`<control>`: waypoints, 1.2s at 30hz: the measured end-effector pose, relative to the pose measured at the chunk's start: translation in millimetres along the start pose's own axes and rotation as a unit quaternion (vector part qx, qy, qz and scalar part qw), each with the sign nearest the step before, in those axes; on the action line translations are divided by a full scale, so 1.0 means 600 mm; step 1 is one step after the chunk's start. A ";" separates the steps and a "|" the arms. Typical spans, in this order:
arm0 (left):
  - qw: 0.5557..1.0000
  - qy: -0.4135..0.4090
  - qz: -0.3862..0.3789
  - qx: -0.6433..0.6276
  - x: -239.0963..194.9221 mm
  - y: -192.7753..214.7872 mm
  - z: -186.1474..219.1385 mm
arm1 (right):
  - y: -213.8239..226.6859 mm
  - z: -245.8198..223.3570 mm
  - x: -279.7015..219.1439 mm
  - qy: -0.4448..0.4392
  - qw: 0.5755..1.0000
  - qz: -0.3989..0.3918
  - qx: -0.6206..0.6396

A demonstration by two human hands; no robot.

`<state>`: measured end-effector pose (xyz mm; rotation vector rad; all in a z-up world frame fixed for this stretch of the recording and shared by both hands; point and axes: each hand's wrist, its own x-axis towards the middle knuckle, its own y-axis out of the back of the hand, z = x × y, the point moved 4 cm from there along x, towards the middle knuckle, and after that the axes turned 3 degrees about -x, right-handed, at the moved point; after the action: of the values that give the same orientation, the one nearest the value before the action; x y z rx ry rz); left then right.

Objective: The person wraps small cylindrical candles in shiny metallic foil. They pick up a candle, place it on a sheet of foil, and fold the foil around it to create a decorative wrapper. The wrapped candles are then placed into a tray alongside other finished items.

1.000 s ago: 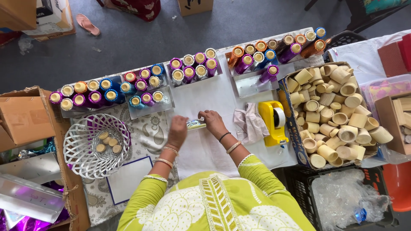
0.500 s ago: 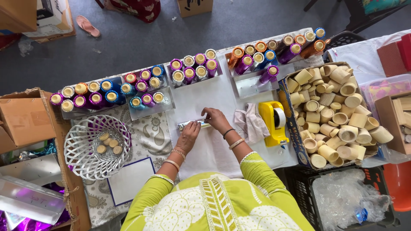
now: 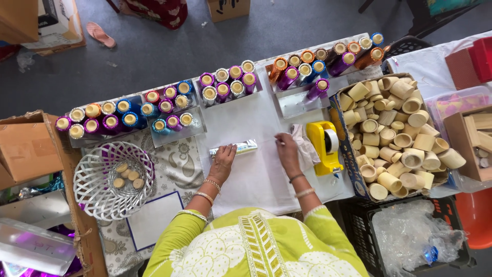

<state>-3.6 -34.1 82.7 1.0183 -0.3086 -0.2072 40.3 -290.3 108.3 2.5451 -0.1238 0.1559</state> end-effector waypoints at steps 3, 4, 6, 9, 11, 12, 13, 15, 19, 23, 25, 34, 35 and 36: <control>1.000 -0.005 0.000 0.000 0.000 -0.008 -0.006 | 0.093 0.007 -0.037 0.008 0.995 0.083 -0.059; 1.000 -0.008 0.000 -0.001 0.001 -0.008 -0.006 | 0.122 0.016 -0.047 0.007 0.994 0.086 -0.060; 1.000 -0.001 0.002 -0.001 0.001 -0.007 -0.007 | 0.186 0.042 -0.070 -0.056 0.978 0.146 -0.138; 1.000 -0.003 0.003 -0.005 0.003 -0.007 -0.007 | 0.255 0.054 -0.094 -0.022 0.936 0.174 -0.304; 1.000 -0.005 0.003 -0.005 0.005 -0.008 -0.008 | 0.274 0.085 -0.104 -0.040 0.935 0.162 -0.312; 1.000 -0.004 0.003 -0.004 0.005 -0.008 -0.009 | 0.283 0.102 -0.109 -0.056 0.935 0.147 -0.318; 1.000 -0.007 0.003 -0.004 0.005 -0.009 -0.008 | 0.284 0.112 -0.112 -0.057 0.935 0.148 -0.318; 1.000 0.000 0.007 -0.012 0.006 -0.009 -0.009 | 0.282 0.143 -0.116 -0.116 0.938 0.102 -0.310; 1.000 -0.002 0.005 -0.007 0.006 -0.006 -0.005 | 0.288 0.143 -0.115 -0.122 0.943 0.117 -0.287; 1.000 -0.002 0.007 -0.003 0.008 -0.006 -0.007 | 0.302 0.151 -0.112 -0.164 0.941 0.121 -0.269; 1.000 -0.002 0.004 -0.005 0.007 -0.010 -0.008 | 0.312 0.161 -0.119 -0.176 0.933 0.121 -0.291; 1.000 -0.007 0.006 0.015 0.006 -0.013 -0.008 | 0.305 0.199 -0.137 -0.219 0.962 0.112 -0.121; 1.000 -0.005 0.005 0.016 0.006 -0.014 -0.009 | 0.304 0.195 -0.139 -0.214 0.963 0.119 -0.114; 1.000 -0.003 0.004 0.017 0.006 -0.015 -0.009 | 0.304 0.191 -0.139 -0.207 0.964 0.126 -0.107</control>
<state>1.6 -35.3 73.1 1.0503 -0.3234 -0.1980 -54.9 -500.8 101.9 2.3027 -0.5940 -0.2828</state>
